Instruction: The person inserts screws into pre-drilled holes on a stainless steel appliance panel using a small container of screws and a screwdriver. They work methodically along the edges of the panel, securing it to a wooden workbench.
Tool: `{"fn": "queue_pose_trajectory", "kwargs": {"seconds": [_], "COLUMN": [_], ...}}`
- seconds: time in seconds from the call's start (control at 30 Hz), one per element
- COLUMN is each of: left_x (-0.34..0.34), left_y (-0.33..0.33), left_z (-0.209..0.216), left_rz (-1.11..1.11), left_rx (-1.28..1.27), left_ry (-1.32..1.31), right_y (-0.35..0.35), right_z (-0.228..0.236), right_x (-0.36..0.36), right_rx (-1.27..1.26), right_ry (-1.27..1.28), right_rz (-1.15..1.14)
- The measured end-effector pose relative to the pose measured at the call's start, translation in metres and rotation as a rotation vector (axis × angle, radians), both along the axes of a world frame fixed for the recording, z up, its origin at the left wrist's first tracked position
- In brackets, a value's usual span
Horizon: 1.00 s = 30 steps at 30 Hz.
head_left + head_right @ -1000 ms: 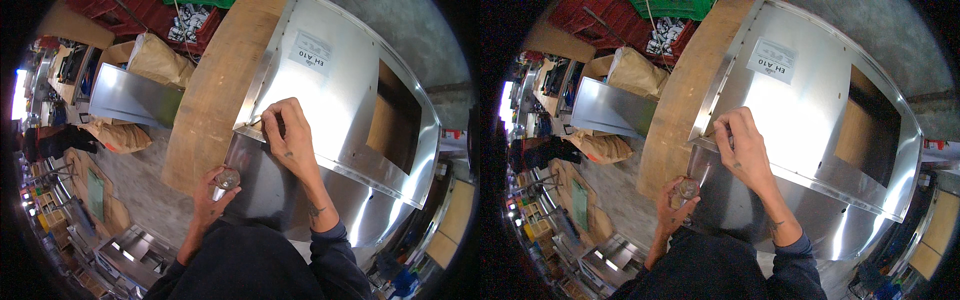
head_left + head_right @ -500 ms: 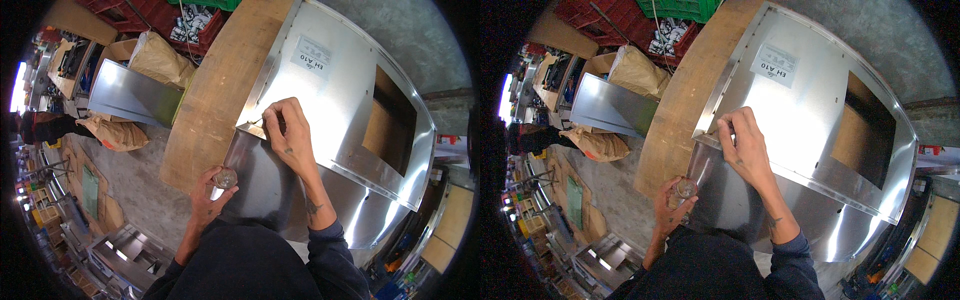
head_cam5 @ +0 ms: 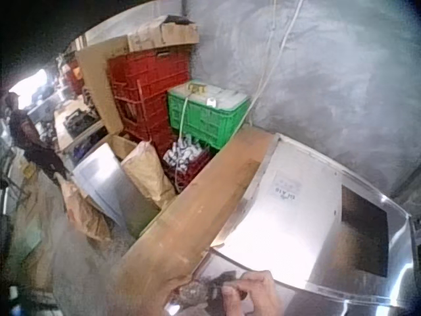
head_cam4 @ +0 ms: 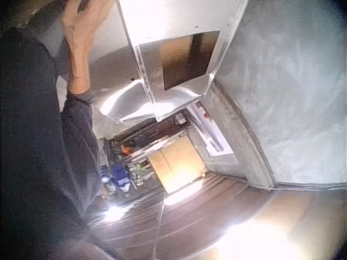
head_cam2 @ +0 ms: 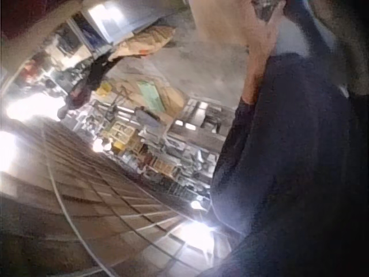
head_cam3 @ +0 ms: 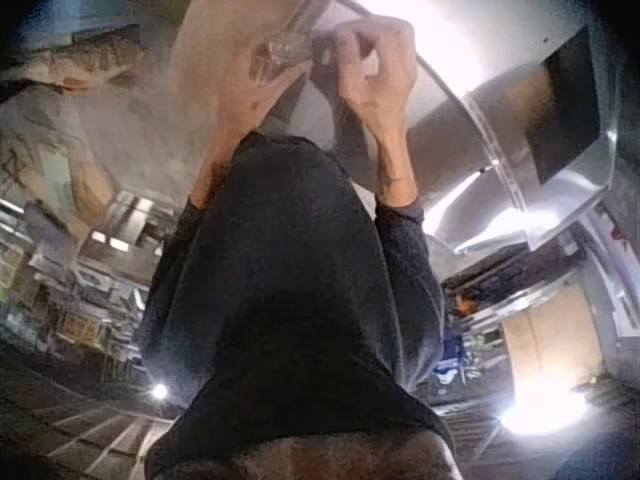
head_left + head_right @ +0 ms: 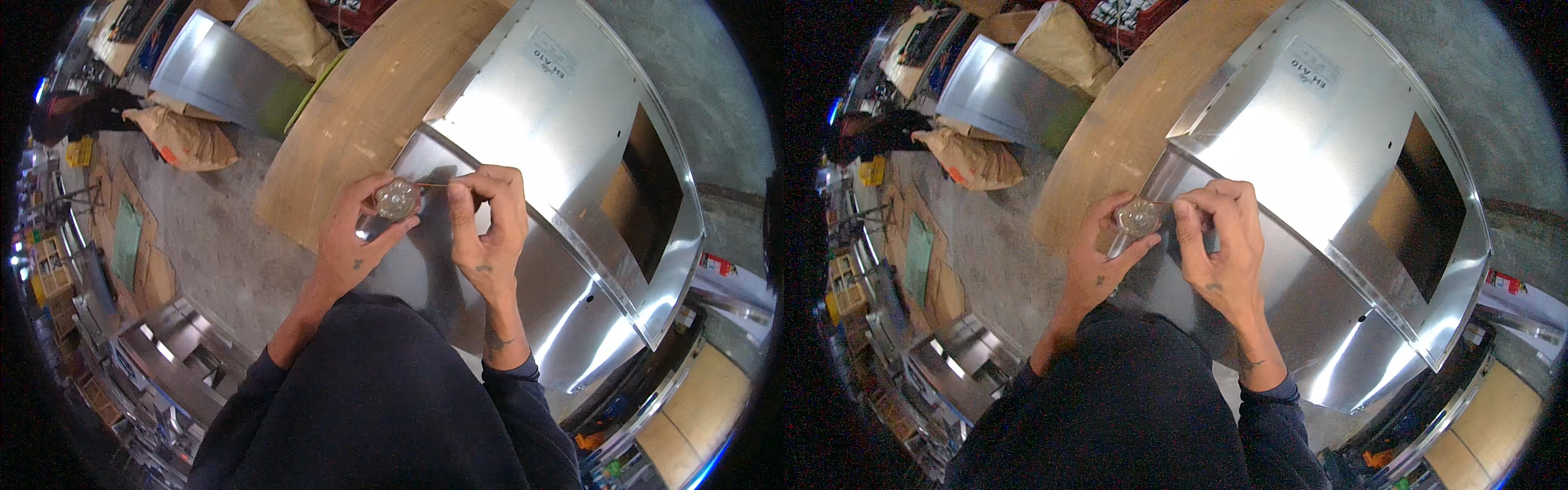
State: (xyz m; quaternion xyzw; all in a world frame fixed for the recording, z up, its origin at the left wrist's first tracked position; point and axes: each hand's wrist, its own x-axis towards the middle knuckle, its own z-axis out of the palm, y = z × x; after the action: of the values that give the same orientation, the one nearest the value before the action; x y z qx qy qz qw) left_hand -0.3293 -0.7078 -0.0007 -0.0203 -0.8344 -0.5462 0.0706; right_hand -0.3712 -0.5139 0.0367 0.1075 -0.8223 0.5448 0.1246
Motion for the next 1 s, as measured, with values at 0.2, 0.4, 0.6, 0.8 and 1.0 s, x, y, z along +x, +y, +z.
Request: {"fn": "queue_pose_trajectory", "kwargs": {"seconds": [0.2, 0.4, 0.6, 0.8, 1.0], "left_x": [0.013, 0.023, 0.029, 0.041, 0.045], "left_y": [0.001, -0.004, -0.005, -0.010, -0.017], "left_z": [-0.003, 0.003, 0.002, 0.006, 0.000], "left_rz": [0.013, 0.011, 0.046, 0.096, 0.084], "left_rx": [0.028, 0.023, 0.049, 0.062, 0.040], "left_ry": [0.127, 0.148, 0.139, 0.037, 0.033], "right_y": [-0.012, -0.016, -0.018, 0.011, 0.046], "right_z": [-0.002, 0.006, 0.011, 0.010, -0.043], "right_x": [0.022, 0.030, 0.027, -0.037, -0.136], "right_rx": [0.195, 0.217, 0.149, -0.054, -0.028], "right_ry": [0.053, 0.058, 0.065, 0.060, -0.047], "right_rz": [0.052, 0.076, 0.126, -0.137, -0.159]}}
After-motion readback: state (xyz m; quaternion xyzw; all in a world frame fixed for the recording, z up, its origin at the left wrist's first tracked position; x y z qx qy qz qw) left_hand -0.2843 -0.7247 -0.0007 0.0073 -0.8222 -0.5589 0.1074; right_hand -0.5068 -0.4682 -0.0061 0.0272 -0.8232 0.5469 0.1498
